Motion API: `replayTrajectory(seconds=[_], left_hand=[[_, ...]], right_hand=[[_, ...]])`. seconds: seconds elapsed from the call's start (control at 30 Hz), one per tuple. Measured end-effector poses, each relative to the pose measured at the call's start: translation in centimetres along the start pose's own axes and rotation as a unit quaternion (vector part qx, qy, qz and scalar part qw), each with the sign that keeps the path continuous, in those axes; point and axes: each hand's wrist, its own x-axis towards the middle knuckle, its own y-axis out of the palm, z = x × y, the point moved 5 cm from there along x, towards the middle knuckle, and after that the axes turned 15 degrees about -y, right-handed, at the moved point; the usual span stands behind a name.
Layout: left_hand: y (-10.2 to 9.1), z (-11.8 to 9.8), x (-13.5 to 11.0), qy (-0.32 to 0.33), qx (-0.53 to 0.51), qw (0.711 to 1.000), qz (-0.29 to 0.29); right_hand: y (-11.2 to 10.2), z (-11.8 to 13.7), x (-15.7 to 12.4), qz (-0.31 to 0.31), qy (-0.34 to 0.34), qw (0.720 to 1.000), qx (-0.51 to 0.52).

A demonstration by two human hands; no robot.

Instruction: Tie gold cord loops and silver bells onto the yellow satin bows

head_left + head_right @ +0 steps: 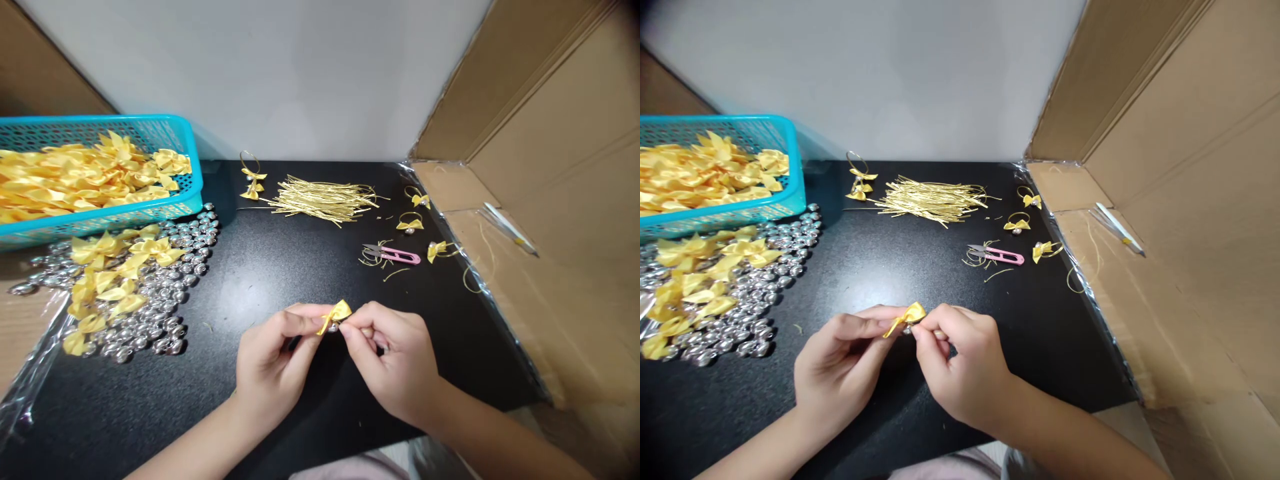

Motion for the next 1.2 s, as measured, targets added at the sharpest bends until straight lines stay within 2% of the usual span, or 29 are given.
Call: replayTrajectory(seconds=[0.37, 0.8, 1.2], left_hand=[[0.0, -0.4, 0.2, 0.046, 0.015, 0.999, 0.018], [0.0, -1.0, 0.4, 0.056, 0.039, 0.998, 0.017], [0.2, -1.2, 0.2, 0.104, 0.059, 0.992, 0.042]], right_hand=[[-0.1, 0.2, -0.2, 0.009, 0.005, 1.0, -0.002], [0.0, 0.0, -0.1, 0.015, 0.012, 1.0, -0.007], [0.0, 0.7, -0.1, -0.018, -0.006, 0.999, -0.047]])
